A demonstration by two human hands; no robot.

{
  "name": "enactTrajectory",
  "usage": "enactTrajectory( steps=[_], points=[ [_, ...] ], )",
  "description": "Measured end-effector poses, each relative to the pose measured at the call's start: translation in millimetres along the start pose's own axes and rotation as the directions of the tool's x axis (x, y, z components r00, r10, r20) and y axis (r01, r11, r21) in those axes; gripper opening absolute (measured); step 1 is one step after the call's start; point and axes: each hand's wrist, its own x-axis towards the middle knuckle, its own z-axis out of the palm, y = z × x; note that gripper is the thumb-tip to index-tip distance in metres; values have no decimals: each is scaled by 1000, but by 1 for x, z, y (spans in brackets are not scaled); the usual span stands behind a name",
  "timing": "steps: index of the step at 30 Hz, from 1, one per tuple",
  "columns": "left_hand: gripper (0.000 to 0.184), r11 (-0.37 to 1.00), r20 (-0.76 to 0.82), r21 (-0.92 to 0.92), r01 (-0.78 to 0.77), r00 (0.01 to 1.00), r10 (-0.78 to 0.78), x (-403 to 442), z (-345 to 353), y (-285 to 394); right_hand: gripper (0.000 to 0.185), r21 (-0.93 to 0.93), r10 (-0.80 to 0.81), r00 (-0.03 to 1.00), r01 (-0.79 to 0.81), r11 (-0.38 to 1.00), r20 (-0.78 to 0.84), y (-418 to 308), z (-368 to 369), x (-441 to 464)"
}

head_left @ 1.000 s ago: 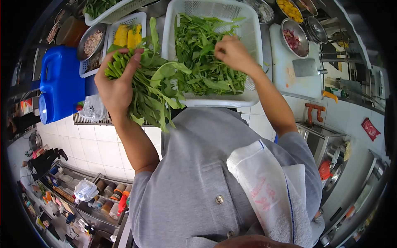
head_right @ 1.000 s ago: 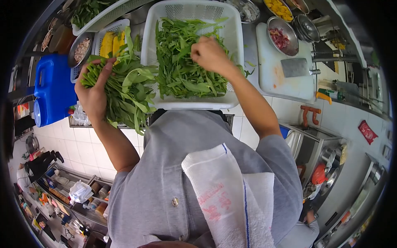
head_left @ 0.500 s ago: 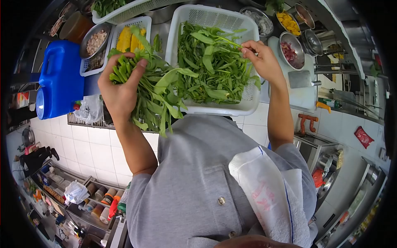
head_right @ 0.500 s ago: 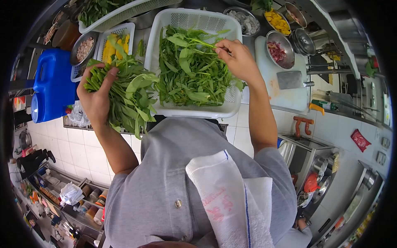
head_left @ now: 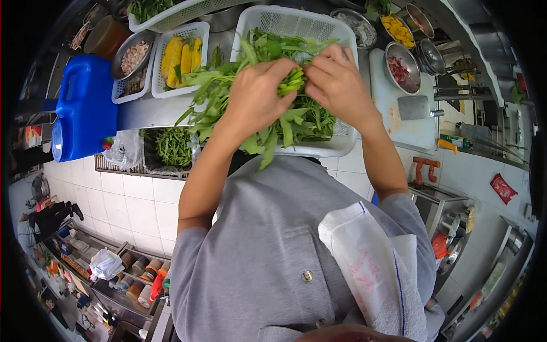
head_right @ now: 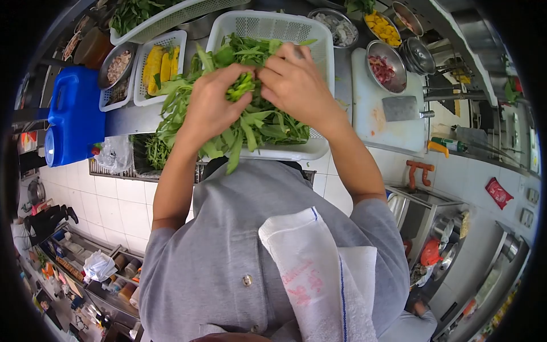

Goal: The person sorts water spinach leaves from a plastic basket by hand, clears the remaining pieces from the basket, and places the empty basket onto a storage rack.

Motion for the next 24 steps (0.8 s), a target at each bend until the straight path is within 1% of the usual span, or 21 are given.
enactTrajectory(
  steps=[2, 3, 4, 5, 6, 7, 8, 9, 10, 11, 12, 13, 14, 15, 16, 17, 18, 19, 21, 22, 24],
  points=[
    [31, 999, 9, 24, 31, 999, -31, 3, 4, 2, 12, -33, -1, 998, -1, 999, -61, -5, 1, 3],
    [30, 999, -43, 46, 20, 999, -18, 4, 6, 0, 12, -37, 8, 998, -10, 999, -63, -4, 7, 2],
    [30, 998, -92, 68, 12, 996, -6, 4, 8, -2, 11, 106, 118, 971, -98, 990, -208, -1, 18, 0],
    [30, 998, -80, 63, 9, 997, -4, 2, 8, -5, 10, 258, 245, 912, -162, 952, -329, 2, 24, -2],
    [32, 998, -111, 41, 53, 993, -48, -1, 5, -9, 10, 259, 257, 910, -176, 950, -324, 8, 24, -5],
    [33, 995, -144, 20, 97, 985, -94, -4, 3, -14, 10, 404, 426, 828, -271, 874, -365, 14, 19, -6],
    [30, 974, -164, -130, 184, 965, -204, -7, -6, -14, 11, 544, 585, 718, -339, 768, -379, 21, 14, -6],
    [26, 926, -167, -276, 259, 936, -311, -10, -19, -12, 15, 422, 469, 794, -299, 856, -388, 31, 8, -9],
    [23, 860, -205, -446, 248, 907, -368, -13, -29, -14, 15, 426, 482, 785, -311, 850, -389, 38, 6, -13],
    [20, 767, -231, -602, 220, 872, -431, -16, -40, -17, 15, 362, 475, 811, -353, 863, -342, 44, 4, -16],
    [18, 758, -264, -612, 225, 845, -465, -20, -52, -22, 15, 292, 467, 834, -387, 875, -294, 50, 4, -17],
    [19, 699, -300, -693, 179, 810, -505, -24, -59, -25, 15, 290, 476, 828, -398, 871, -295, 59, 10, -18],
    [18, 683, -332, -719, 129, 800, -500, -28, -66, -25, 15, -31, 372, 855, -410, 912, -361, 66, 21, -20],
    [18, 692, -348, -713, 112, 800, -489, -35, -73, -30, 18, -349, 246, 888, -389, 853, -388, 69, 30, -22],
    [18, 702, -369, -706, 93, 799, -476, -39, -77, -34, 18, -349, 246, 888, -389, 853, -388, 65, 35, -24],
    [18, 703, -371, -705, 94, 796, -478, -41, -77, -34, 18, -283, 289, 947, -319, 904, -141, 57, 41, -28],
    [18, 714, -394, -695, 87, 785, -479, -44, -77, -34, 18, -194, 290, 950, -265, 945, 118, 48, 49, -32],
    [18, 725, -416, -684, 80, 774, -477, -46, -78, -34, 18, -188, 287, 950, -262, 947, 122, 39, 63, -39],
    [18, 728, -411, -680, 85, 778, -475, -49, -78, -35, 15, -243, 288, 855, -197, 950, 432, 27, 87, -50],
    [19, 729, -404, -679, 88, 785, -471, -51, -78, -36, 15, -242, 282, 855, -191, 951, 435, 28, 87, -51],
    [20, 741, -407, -664, 101, 782, -472, -51, -78, -32, 14, -229, 275, 906, -207, 951, 322, 36, 82, -54]
  ],
)
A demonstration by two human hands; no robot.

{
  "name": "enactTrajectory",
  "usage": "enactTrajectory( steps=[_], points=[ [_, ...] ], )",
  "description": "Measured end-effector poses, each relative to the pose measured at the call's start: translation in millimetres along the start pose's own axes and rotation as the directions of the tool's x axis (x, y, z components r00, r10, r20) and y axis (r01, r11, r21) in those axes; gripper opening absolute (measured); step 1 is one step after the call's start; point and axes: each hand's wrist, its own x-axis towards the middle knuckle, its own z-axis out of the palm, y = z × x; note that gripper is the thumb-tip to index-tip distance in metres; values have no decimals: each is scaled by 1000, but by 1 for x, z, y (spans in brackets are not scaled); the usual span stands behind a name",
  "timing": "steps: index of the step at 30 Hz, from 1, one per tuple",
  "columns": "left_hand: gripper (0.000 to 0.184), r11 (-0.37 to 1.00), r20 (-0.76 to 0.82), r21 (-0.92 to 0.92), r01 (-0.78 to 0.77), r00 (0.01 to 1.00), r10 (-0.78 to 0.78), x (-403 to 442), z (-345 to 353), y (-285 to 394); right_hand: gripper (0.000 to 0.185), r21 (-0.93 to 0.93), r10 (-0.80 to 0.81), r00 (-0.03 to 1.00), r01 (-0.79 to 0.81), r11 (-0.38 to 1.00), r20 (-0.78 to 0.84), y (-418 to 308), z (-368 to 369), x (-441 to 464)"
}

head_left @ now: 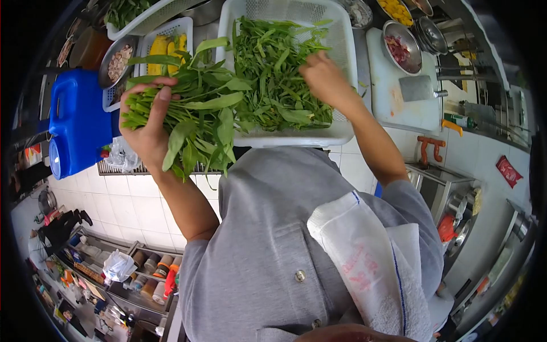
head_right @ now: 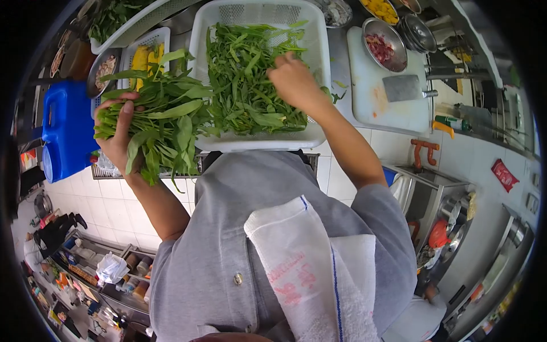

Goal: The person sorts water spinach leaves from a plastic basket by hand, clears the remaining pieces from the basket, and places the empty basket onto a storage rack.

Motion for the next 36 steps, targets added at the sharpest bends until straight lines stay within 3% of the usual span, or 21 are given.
enactTrajectory(
  steps=[1, 3, 4, 6, 9, 10, 12, 16, 18, 20, 22, 24, 26, 28, 30, 32, 34, 36],
  points=[
    [20, 1000, 4, 26, 1, 1000, -1, -2, 0, 1, 14, 0, -16, 1000, 16, 1000, 1, 8, -8, 0],
    [21, 997, 25, 72, -36, 999, 34, -3, -2, 0, 16, 417, 143, 990, -122, 901, -20, 21, -34, 3],
    [21, 991, 64, 108, -75, 996, 69, -2, 0, 0, 16, 415, 140, 990, -118, 902, -24, 20, -42, 6],
    [21, 990, 99, 112, -90, 992, 79, -6, 13, 3, 17, 713, 299, 949, -279, 643, 101, 18, -60, 3],
    [18, 959, 189, 281, -43, 982, -11, -15, 29, -1, 16, 709, 344, 938, -267, 652, 37, -7, -83, 2],
    [17, 934, 246, 341, -109, 969, 23, -18, 37, -7, 16, 709, 344, 938, -268, 652, 37, -15, -82, 1],
    [18, 866, 385, 406, -293, 914, 128, -23, 51, -16, 17, 635, 204, 961, -40, 772, -187, -34, -79, -1],
    [22, 838, 472, 394, -378, 865, 168, -31, 66, -28, 31, 704, 57, 961, 157, 693, -271, -76, -89, -1],
    [23, 829, 458, 464, -312, 885, 76, -35, 61, -28, 38, 706, 61, 958, 162, 690, -279, -84, -84, 0],
    [24, 851, 474, 452, -268, 880, 25, -34, 56, -30, 39, 817, 74, 977, 124, 562, -199, -87, -83, 1],
    [25, 890, 488, 403, -215, 873, -10, -35, 56, -32, 42, 796, 73, 970, 148, 587, -234, -85, -80, 0],
    [27, 866, 526, 453, -210, 848, -70, -35, 56, -28, 47, 818, 61, 988, 79, 570, -138, -83, -81, -2],
    [29, 827, 657, 447, -339, 752, -47, -31, 59, -23, 45, 767, -10, 987, 132, 628, -162, -75, -78, -3],
    [30, 814, 676, 450, -367, 736, -42, -29, 59, -18, 44, 705, -87, 979, 191, 683, -182, -58, -79, -5],
    [31, 790, 657, 489, -370, 752, -54, -23, 54, -15, 35, 589, -220, 973, 141, 796, 65, -34, -84, -5],
    [28, 758, 621, 541, -364, 780, -69, -18, 42, -10, 14, 646, -198, 971, 68, 761, 131, -8, -80, 1],
    [21, 907, 432, 412, -83, 895, -114, -18, 31, -6, 9, 573, -126, 900, -154, 805, 418, 21, -65, 16],
    [21, 938, 377, 347, 2, 916, -141, -17, 22, -4, 13, 404, 59, 943, -196, 894, 329, 46, -27, 34]
  ],
)
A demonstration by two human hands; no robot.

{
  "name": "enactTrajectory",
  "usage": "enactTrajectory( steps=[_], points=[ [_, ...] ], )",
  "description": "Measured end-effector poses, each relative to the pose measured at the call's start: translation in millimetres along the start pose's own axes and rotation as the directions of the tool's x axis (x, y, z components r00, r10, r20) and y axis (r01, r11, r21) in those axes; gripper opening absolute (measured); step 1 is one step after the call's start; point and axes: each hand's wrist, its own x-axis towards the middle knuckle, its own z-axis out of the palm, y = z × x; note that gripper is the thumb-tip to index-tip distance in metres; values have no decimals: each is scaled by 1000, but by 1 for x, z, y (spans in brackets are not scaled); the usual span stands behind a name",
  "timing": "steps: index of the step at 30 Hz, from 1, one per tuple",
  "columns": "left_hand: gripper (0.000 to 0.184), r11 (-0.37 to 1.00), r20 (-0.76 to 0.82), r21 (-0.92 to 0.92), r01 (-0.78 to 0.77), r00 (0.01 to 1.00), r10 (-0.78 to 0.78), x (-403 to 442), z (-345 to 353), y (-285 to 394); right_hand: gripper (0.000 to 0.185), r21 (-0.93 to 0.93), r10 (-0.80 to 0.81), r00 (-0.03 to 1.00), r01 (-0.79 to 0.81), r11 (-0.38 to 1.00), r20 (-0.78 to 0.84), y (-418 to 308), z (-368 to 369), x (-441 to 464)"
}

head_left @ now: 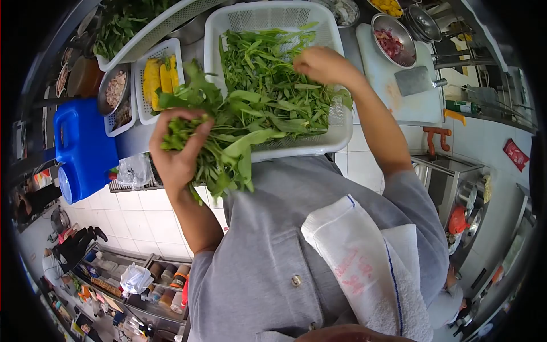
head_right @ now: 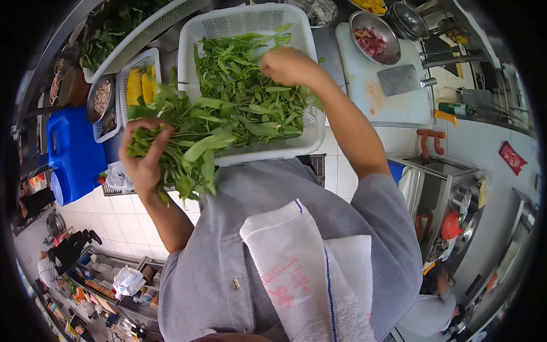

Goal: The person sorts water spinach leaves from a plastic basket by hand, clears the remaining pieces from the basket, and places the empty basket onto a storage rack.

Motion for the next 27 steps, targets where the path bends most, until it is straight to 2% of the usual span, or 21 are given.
enactTrajectory(
  steps=[2, 3, 5, 6, 9, 10, 11, 12, 15, 16, 17, 18, 20, 21, 23, 24, 25, 26, 27],
  points=[
    [24, 977, -118, -207, 53, 990, -79, 0, -3, 7, 16, -127, 124, 990, -131, 983, -59, 22, 18, 35],
    [23, 985, -121, -172, 13, 992, -34, 0, -7, 7, 16, -130, 121, 990, -128, 983, -68, 37, 34, 52],
    [23, 984, -122, -179, -4, 992, -18, -2, -11, 5, 13, -21, 72, 945, -83, 996, -318, 59, 67, 82],
    [22, 982, -117, -190, -16, 993, -7, -3, -13, 4, 13, -21, 64, 946, -75, 997, -318, 59, 66, 88],
    [22, 976, -137, -219, 4, 990, -35, -7, -11, 7, 12, -29, 84, 964, -94, 995, -252, 55, 60, 101],
    [22, 973, -142, -231, 6, 989, -40, -7, -11, 7, 12, -48, 120, 993, -121, 992, -10, 52, 56, 109],
    [22, 973, -147, -231, 1, 989, -36, -7, -12, 6, 12, -77, 154, 961, -140, 987, 231, 50, 52, 116],
    [22, 974, -140, -228, -9, 990, -24, -8, -13, 5, 12, -81, 149, 962, -134, 988, 230, 47, 51, 117],
    [22, 972, -150, -237, 4, 988, -41, -11, -14, 5, 20, -92, 157, 976, -144, 985, 151, 44, 65, 115],
    [22, 968, -163, -251, 21, 985, -64, -11, -13, 5, 23, -33, 96, 989, -100, 994, -117, 43, 67, 108],
    [22, 968, -168, -252, 18, 984, -62, -11, -13, 6, 27, 12, 40, 925, -39, 999, -378, 42, 67, 102],
    [22, 972, -175, -232, 25, 982, -66, -11, -14, 6, 27, 6, 32, 925, -33, 999, -379, 44, 62, 99],
    [23, 977, -191, -211, 27, 979, -69, -11, -15, 6, 31, 25, -19, 816, 40, 999, -578, 33, 35, 88],
    [23, 975, -184, -219, 25, 981, -67, -10, -15, 5, 31, 21, -25, 815, 45, 999, -578, 27, 18, 79],
    [23, 973, -175, -231, 18, 983, -60, -6, -15, 4, 34, 427, 149, 925, 15, 904, -350, 10, -19, 58],
    [23, 969, -174, -245, 20, 983, -65, -4, -12, 3, 34, 423, 152, 923, 13, 906, -353, 17, -21, 55],
    [22, 966, -170, -258, 24, 983, -70, -2, -10, 3, 33, 181, 79, 899, 1, 984, -432, 23, -23, 52],
    [22, 965, -161, -262, 21, 985, -65, 0, -7, 3, 33, -70, -9, 873, -29, 997, -488, 28, -24, 48],
    [22, 977, -167, -210, 19, 984, -55, 3, -4, 3, 33, -71, -1, 870, -39, 997, -493, 32, -24, 44]
  ],
)
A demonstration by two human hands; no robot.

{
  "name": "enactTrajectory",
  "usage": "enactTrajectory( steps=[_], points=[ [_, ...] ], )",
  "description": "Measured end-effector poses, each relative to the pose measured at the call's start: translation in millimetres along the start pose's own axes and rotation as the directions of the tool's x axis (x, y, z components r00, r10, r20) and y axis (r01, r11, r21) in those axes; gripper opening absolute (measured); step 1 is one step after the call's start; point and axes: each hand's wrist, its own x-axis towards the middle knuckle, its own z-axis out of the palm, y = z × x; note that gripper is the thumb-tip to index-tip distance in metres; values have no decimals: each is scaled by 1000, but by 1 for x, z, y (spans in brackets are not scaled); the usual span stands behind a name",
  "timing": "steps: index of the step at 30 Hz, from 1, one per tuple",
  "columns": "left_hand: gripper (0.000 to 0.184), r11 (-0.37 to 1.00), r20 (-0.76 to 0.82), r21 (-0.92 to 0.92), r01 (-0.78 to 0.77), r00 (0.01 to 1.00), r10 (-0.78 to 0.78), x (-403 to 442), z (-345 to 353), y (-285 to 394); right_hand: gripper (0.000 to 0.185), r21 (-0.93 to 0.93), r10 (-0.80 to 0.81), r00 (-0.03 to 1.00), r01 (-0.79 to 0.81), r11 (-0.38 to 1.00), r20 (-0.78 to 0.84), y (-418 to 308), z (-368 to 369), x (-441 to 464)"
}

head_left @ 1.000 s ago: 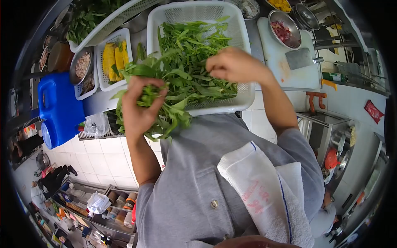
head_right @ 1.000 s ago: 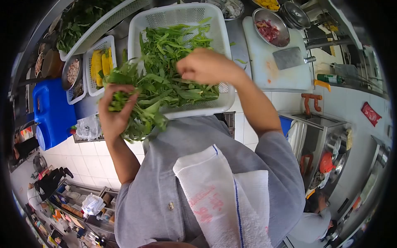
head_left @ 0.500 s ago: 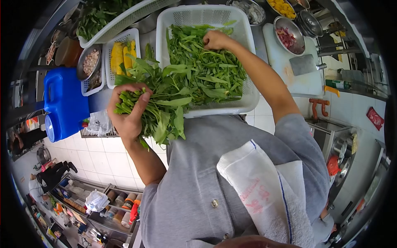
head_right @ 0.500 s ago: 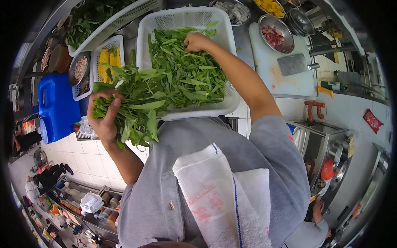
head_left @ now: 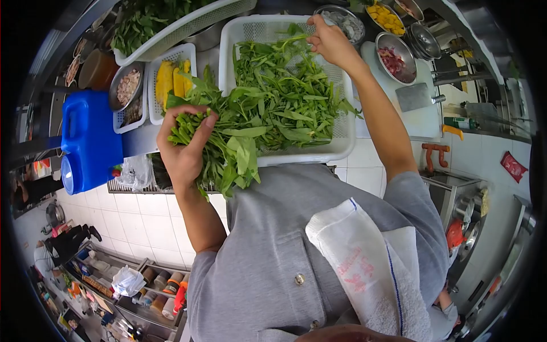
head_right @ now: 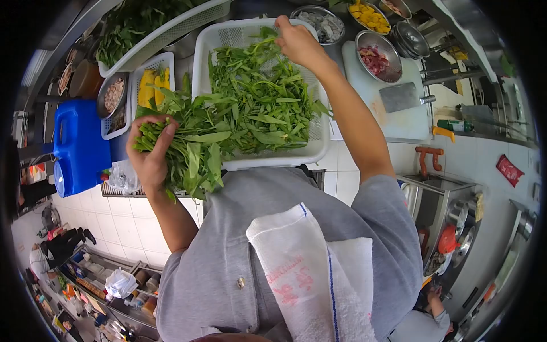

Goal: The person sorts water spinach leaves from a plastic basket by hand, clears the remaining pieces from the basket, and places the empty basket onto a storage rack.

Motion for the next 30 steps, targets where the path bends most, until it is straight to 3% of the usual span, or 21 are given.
enactTrajectory(
  steps=[2, 6, 9, 11, 14, 16, 18, 19, 21, 24, 27, 29, 30],
  points=[
    [21, 996, -7, 82, -16, 1000, 16, 4, 7, -1, 32, 256, -37, 999, 29, 966, 28, -12, -16, -9],
    [20, 965, 35, 228, -130, 991, 126, 16, 24, -1, 23, 276, -7, 997, -15, 961, 80, -22, -29, -24],
    [21, 758, 224, 511, -406, 914, 339, 25, 44, 4, 22, 327, -9, 991, -37, 944, 137, -39, -41, -37],
    [21, 765, 240, 499, -407, 913, 329, 30, 60, -3, 20, 521, 65, 965, -193, 831, 254, -52, -45, -45],
    [26, 679, 358, 465, -568, 822, 442, 39, 83, -15, 18, 587, 37, 955, -210, 782, 293, -68, -49, -55],
    [28, 660, 364, 481, -576, 817, 448, 43, 97, -21, 19, 618, 33, 945, -240, 749, 327, -74, -49, -59],
    [33, 630, 379, 497, -597, 802, 462, 47, 106, -28, 18, 732, 14, 924, -311, 606, 382, -78, -48, -63],
    [33, 629, 383, 495, -600, 800, 461, 48, 109, -29, 18, 734, 17, 925, -312, 603, 380, -76, -47, -64],
    [33, 628, 402, 510, -588, 808, 430, 50, 112, -31, 18, 839, 30, 905, -406, 362, 424, -74, -45, -67],
    [33, 610, 433, 540, -581, 812, 391, 51, 111, -40, 19, 866, 51, 899, -433, 250, 434, -73, -48, -69],
    [32, 585, 450, 512, -629, 776, 442, 51, 110, -41, 19, 883, 45, 913, -403, 241, 405, -72, -39, -72],
    [32, 540, 517, 509, -670, 740, 430, 49, 105, -35, 19, 834, -69, 936, -272, 481, 345, -71, -40, -77],
    [34, 516, 546, 526, -676, 734, 405, 50, 102, -37, 17, 769, -153, 961, -82, 634, 228, -71, -42, -79]
  ],
)
